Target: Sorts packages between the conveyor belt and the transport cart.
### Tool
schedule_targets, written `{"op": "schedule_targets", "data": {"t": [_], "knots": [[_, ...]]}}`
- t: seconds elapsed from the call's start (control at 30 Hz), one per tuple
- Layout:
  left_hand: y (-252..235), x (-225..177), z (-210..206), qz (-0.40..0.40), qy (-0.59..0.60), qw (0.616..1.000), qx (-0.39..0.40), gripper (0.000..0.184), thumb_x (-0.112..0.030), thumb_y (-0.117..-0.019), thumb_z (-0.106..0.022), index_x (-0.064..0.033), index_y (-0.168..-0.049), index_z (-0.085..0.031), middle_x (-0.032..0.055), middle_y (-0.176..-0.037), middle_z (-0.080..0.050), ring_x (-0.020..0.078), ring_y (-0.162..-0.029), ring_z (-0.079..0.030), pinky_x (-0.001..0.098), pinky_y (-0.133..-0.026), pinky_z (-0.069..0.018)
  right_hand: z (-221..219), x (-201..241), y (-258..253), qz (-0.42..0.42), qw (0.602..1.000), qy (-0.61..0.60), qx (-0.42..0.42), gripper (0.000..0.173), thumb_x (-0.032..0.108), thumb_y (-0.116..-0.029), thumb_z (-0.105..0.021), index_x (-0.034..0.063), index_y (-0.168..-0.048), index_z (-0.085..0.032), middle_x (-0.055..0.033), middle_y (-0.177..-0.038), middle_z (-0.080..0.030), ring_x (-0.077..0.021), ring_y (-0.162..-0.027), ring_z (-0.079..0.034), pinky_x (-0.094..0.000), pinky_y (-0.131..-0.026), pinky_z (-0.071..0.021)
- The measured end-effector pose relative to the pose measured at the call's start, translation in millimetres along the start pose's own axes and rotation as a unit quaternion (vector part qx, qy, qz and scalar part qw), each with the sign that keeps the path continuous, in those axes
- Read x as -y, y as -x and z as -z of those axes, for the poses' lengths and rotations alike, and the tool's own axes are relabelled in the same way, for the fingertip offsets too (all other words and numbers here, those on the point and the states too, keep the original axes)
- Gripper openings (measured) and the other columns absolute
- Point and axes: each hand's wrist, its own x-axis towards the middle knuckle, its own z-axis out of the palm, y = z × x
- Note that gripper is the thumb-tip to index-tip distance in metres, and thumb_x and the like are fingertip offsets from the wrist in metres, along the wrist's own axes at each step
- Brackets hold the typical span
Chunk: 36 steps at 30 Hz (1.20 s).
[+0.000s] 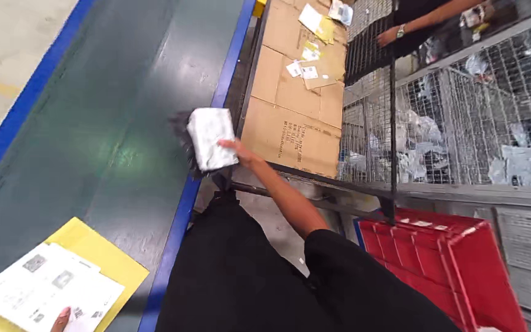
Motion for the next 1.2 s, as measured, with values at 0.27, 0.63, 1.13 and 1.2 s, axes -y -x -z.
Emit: {"op": "schedule_targets", "data": {"t": [0.27,0.63,1.13,1.2], "knots": [[-24,-151,-122,-0.116,-0.064,0.988,0.085,0.061,-0.011,-0.0877,-0.078,0.0077,-0.137,-0.048,0.0155,-0.119,-0.067,0.0086,-0.099,-0.069,0.0321,-0.092,-0.0592,239,101,-57,0.091,0.972,-0.054,-0.208,0.061,0.061,-0.0995,-0.05,0.0184,-0.142,-0.053,-0.0053,-0.123,-0.069,-0.0188,-0.108,-0.067,-0.0423,-0.089,-0.058],[50,-372,-406,-0.177,0.102,0.953,0.225,0.05,-0.007,-0.0853,-0.08,0.0019,-0.127,-0.054,0.0053,-0.101,-0.074,0.013,-0.085,-0.075,0.034,-0.076,-0.066,173,120,-75,0.054,0.988,0.067,0.124,0.044,0.029,-0.1102,-0.038,0.0085,-0.149,-0.043,-0.0083,-0.125,-0.066,-0.0145,-0.099,-0.068,-0.0335,-0.081,-0.0582],[79,-370,-558,-0.299,-0.239,0.879,0.284,0.103,-0.034,-0.0795,-0.089,-0.0069,-0.16,-0.029,0.0165,-0.136,-0.064,0.0357,-0.118,-0.066,0.0587,-0.099,-0.0543,344,13,-90,-0.031,0.937,-0.129,-0.324,0.068,0.02,-0.0894,-0.079,0.0003,-0.144,-0.044,-0.0168,-0.119,-0.068,-0.0221,-0.104,-0.07,-0.0409,-0.089,-0.0608],[71,-351,-525,-0.305,-0.227,0.887,0.263,0.095,-0.032,-0.0829,-0.086,-0.0048,-0.157,-0.033,0.0152,-0.131,-0.067,0.032,-0.113,-0.069,0.0547,-0.095,-0.0572,425,51,-124,0.049,0.906,-0.157,-0.391,0.071,0.026,-0.0906,-0.078,0.0046,-0.148,-0.042,-0.0164,-0.125,-0.067,-0.0245,-0.108,-0.069,-0.0444,-0.09,-0.06]]}}
